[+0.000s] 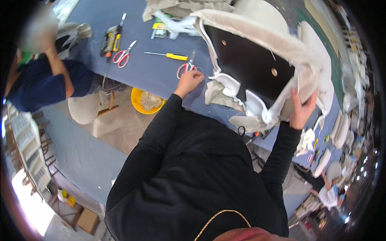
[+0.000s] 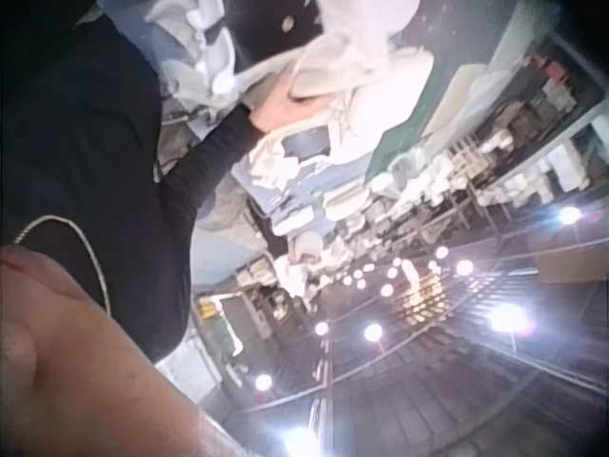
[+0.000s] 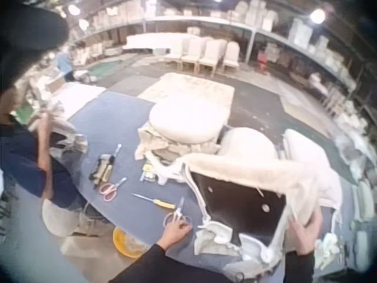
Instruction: The person is upholstering chair seats by fitting fabric covers over foam cushions. They use a staple gun to secure the fabric to the underside of the seat frames and a screwdriver to tuck the fabric edges into the seams. The process involves repeated stretching, stapling, and tucking of the fabric to ensure a tight fit.
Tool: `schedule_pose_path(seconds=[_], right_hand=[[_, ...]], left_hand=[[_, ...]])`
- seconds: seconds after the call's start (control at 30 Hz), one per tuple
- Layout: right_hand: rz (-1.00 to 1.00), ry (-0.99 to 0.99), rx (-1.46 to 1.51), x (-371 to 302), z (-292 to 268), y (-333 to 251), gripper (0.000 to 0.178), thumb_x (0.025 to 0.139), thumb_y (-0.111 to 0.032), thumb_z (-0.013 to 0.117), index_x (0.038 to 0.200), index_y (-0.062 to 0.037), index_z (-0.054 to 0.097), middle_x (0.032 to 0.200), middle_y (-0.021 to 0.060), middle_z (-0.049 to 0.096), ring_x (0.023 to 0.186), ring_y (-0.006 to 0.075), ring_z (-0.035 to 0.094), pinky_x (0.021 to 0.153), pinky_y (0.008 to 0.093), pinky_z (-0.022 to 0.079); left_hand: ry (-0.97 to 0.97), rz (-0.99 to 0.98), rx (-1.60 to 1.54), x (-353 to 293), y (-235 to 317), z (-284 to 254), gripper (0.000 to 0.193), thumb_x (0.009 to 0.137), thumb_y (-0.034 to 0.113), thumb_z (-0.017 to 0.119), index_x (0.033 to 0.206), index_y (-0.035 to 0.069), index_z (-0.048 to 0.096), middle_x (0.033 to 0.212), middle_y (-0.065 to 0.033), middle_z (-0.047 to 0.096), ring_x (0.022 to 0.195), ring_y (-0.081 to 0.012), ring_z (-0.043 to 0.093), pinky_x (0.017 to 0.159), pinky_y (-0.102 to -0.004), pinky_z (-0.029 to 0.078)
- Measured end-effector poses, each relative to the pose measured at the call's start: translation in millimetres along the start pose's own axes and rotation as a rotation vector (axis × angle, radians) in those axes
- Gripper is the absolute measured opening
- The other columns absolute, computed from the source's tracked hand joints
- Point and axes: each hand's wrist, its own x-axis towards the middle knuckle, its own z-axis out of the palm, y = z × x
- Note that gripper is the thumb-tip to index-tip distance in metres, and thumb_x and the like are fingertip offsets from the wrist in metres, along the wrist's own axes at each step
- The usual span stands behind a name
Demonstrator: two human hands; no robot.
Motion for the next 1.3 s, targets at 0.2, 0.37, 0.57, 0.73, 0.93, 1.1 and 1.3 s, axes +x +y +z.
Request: schedule_pose_path(seconds=[0.2,0.37,0.57,0.73,0.93,1.1,1.3], right_hand=[[-0.070,0.000,-0.063,43,11,9,0.067,0.089,-0.027,0.087,0.140,0.0053,0.059,0.129,0.0148,0.071,0.117,0.0222,0.066,0.106,0.0338,0.048],[-0.017,-0.044,-0.003,58,24,2,0.069,0.089,-0.029,0.088,0.141,0.0050,0.059,0.130,0.0139,0.070,0.118,0.0211,0.066,0.106,0.0339,0.049],[-0.043,-0.023,-0.079,59,33,0,0.089,0.083,-0.035,0.092,0.147,0.0107,0.052,0.136,0.0219,0.068,0.125,0.0278,0.065,0.111,0.0400,0.048],[-0.136,0.087,-0.273,56,36,-5,0.077,0.089,-0.032,0.089,0.145,0.0082,0.055,0.139,0.0208,0.067,0.126,0.0282,0.065,0.112,0.0384,0.047],[-0.197,0.125,-0.441,57,42,-11,0.086,0.084,-0.047,0.090,0.145,0.0053,0.058,0.140,0.0292,0.066,0.131,0.0424,0.064,0.111,0.0446,0.048],[-0.162,0.085,-0.303,55,33,-4,0.081,0.084,-0.039,0.091,0.143,0.0072,0.060,0.138,0.0257,0.068,0.129,0.0345,0.066,0.111,0.0405,0.048],[-0.042,-0.096,0.093,2,-21,1,0.078,0.084,-0.001,0.086,0.151,0.0119,0.050,0.148,0.0207,0.061,0.130,0.0258,0.061,0.115,0.0362,0.045]], left_hand=[[-0.530,0.104,-0.044,-51,68,57,0.028,0.097,0.030,0.076,0.106,0.003,0.081,0.088,-0.0087,0.080,0.081,-0.0156,0.074,0.077,-0.0333,0.057],[-0.278,0.248,-0.413,-85,130,127,0.046,0.095,0.034,0.079,0.123,-0.001,0.073,0.095,-0.0152,0.079,0.086,-0.0194,0.077,0.079,-0.0367,0.059],[-0.333,0.095,0.167,-71,199,138,0.067,0.082,0.056,0.084,0.107,-0.005,0.074,0.093,-0.0236,0.077,0.088,-0.0381,0.077,0.078,-0.0484,0.060],[-0.275,0.299,0.239,-81,179,179,0.033,0.092,0.030,0.073,0.101,-0.001,0.077,0.098,-0.0288,0.075,0.098,-0.0456,0.074,0.087,-0.0534,0.060],[-0.885,0.192,-0.469,-86,175,183,0.024,0.098,0.024,0.073,0.094,0.000,0.073,0.073,-0.0048,0.069,0.069,-0.0165,0.068,0.063,-0.0328,0.052],[-1.168,0.190,-0.973,-121,160,94,0.029,0.095,0.026,0.082,0.095,-0.002,0.073,0.076,0.0008,0.065,0.067,-0.0086,0.061,0.061,-0.0257,0.047],[-0.429,0.201,-1.096,-171,126,-34,0.039,0.086,0.015,0.082,0.118,-0.005,0.073,0.110,-0.0087,0.073,0.099,-0.0169,0.070,0.087,-0.0324,0.055]])
